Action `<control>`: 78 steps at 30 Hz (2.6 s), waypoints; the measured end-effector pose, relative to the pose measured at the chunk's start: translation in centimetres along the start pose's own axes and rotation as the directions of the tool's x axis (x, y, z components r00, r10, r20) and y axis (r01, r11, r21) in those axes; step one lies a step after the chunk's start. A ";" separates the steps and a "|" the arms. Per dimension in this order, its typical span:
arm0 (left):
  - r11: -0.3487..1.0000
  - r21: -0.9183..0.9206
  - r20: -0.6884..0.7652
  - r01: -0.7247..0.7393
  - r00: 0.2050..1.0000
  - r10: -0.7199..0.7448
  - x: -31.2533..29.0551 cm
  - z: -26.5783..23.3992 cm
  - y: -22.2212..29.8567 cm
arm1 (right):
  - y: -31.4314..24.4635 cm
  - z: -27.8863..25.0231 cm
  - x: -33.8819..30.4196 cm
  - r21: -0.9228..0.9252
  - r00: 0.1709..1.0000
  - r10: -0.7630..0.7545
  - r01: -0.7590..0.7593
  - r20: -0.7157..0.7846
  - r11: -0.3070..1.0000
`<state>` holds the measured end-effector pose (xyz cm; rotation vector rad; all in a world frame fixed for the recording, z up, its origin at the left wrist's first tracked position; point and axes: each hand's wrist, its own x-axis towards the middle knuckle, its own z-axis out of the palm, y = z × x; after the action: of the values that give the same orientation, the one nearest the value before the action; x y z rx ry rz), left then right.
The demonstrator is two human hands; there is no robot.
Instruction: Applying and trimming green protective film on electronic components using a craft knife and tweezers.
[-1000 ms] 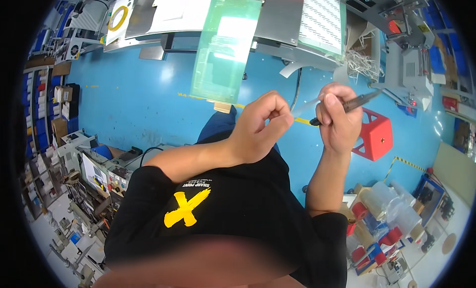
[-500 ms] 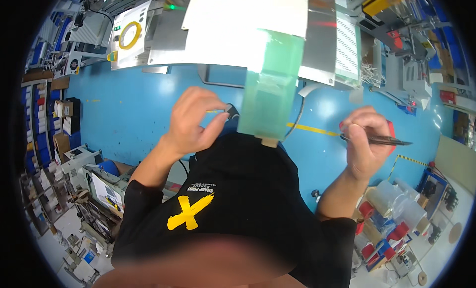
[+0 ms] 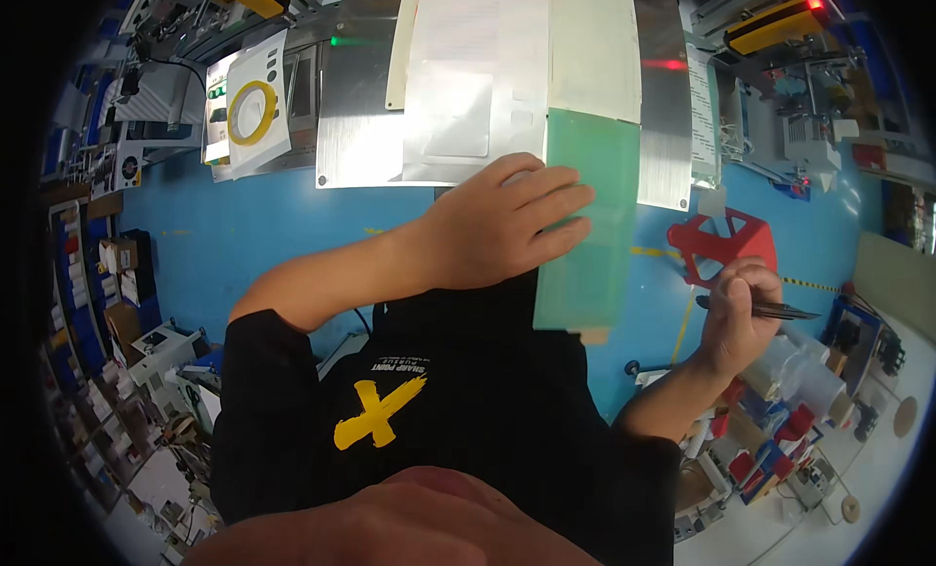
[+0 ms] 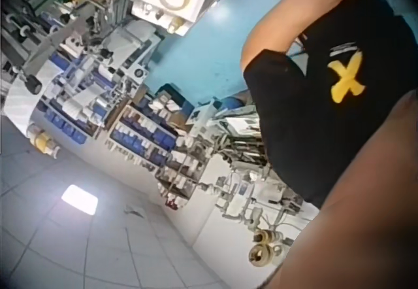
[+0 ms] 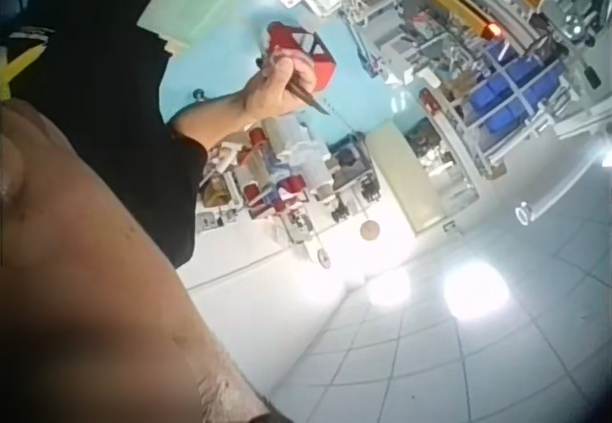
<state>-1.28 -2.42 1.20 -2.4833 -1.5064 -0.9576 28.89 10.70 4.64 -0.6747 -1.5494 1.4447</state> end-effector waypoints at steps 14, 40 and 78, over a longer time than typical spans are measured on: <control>0.510 -0.707 0.249 0.491 0.847 -0.471 10.4 -4.9 -10.9 | 1.5 6.1 13.9 0.028 0.923 0.210 -0.231 0.323 0.973; 0.305 0.110 -0.165 0.946 0.320 -0.933 0.8 -6.4 -7.4 | 3.6 6.3 16.7 0.047 0.858 0.331 -0.378 0.392 0.924; 0.063 -0.963 0.021 0.261 0.308 -0.951 1.5 -4.9 -7.0 | 4.2 5.9 16.0 0.048 0.878 0.288 -0.330 0.382 0.943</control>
<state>-8.91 0.48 4.29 -0.8152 -2.1838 -3.0747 15.66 22.22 4.82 -0.6274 -1.6799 1.9791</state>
